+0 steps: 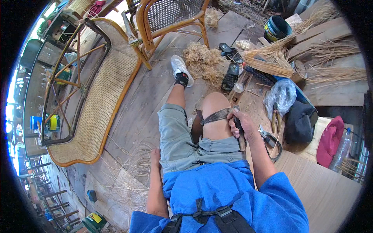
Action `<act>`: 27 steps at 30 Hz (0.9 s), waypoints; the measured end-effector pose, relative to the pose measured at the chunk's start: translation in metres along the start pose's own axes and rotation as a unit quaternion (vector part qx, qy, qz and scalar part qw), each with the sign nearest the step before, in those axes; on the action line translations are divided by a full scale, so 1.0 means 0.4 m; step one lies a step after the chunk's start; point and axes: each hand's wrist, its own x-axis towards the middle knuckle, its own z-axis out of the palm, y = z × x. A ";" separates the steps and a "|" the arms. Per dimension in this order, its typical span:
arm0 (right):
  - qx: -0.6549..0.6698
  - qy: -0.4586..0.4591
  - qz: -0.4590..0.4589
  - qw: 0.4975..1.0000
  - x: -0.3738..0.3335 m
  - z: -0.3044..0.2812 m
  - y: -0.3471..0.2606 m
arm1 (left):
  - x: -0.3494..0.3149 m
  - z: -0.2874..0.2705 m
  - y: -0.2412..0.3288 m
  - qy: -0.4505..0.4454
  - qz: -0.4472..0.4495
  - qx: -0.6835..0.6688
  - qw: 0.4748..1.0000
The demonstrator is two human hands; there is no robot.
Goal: Shave thin strips of rattan or bamboo using a knife against a leather thigh protector to prepare them for furniture weaving.
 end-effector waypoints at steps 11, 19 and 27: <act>0.004 0.002 -0.021 1.000 -0.014 0.010 -0.003 | -0.082 -0.142 0.393 0.142 0.030 -0.232 0.962; 0.024 -0.009 -0.014 1.000 -0.035 -0.011 0.006 | -0.097 -0.160 0.424 0.137 0.088 -0.176 0.971; 0.039 0.004 -0.027 0.999 -0.059 -0.032 0.012 | -0.081 -0.085 0.433 0.060 0.134 -0.151 0.978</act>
